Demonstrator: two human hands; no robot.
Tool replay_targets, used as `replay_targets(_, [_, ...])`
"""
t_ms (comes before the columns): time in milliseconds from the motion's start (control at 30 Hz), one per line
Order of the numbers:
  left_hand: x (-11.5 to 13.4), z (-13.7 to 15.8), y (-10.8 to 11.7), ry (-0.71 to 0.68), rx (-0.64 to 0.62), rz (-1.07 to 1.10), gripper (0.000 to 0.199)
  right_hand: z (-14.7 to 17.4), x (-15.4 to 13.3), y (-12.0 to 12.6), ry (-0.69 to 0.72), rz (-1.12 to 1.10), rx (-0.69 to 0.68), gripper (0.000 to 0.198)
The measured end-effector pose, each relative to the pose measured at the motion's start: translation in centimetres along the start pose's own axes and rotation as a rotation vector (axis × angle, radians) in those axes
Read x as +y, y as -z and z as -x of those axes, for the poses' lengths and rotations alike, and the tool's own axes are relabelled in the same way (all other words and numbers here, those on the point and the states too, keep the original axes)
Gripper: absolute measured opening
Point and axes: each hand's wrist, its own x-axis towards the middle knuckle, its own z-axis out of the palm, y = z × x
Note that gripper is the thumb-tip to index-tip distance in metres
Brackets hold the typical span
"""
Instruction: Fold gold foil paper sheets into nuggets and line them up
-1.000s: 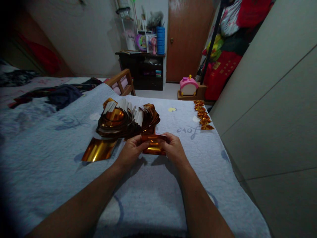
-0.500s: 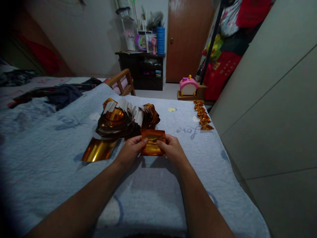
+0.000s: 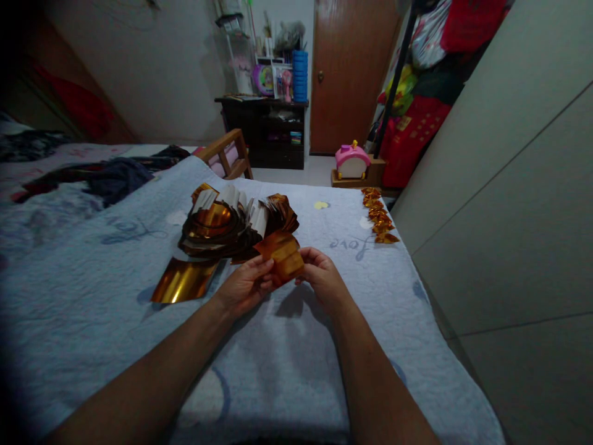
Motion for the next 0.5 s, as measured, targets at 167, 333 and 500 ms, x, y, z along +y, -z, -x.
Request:
replay_targets(167, [-0.5,-0.4,0.6,0.014,0.001,0.049,0.020,0.4,0.2,-0.5,0.078,0.123,-0.284,0.052])
replay_targets(333, [-1.2,-0.6,0.4,0.006,0.016,0.077,0.027,0.3,1.5,-1.5,0.179,0.201,-0.208,0.060])
replay_targets(500, [-1.6,-0.3,-0.1,0.004,-0.061,0.075,0.033,0.1,2.0,-2.2,0.254,0.200,0.072,0.026])
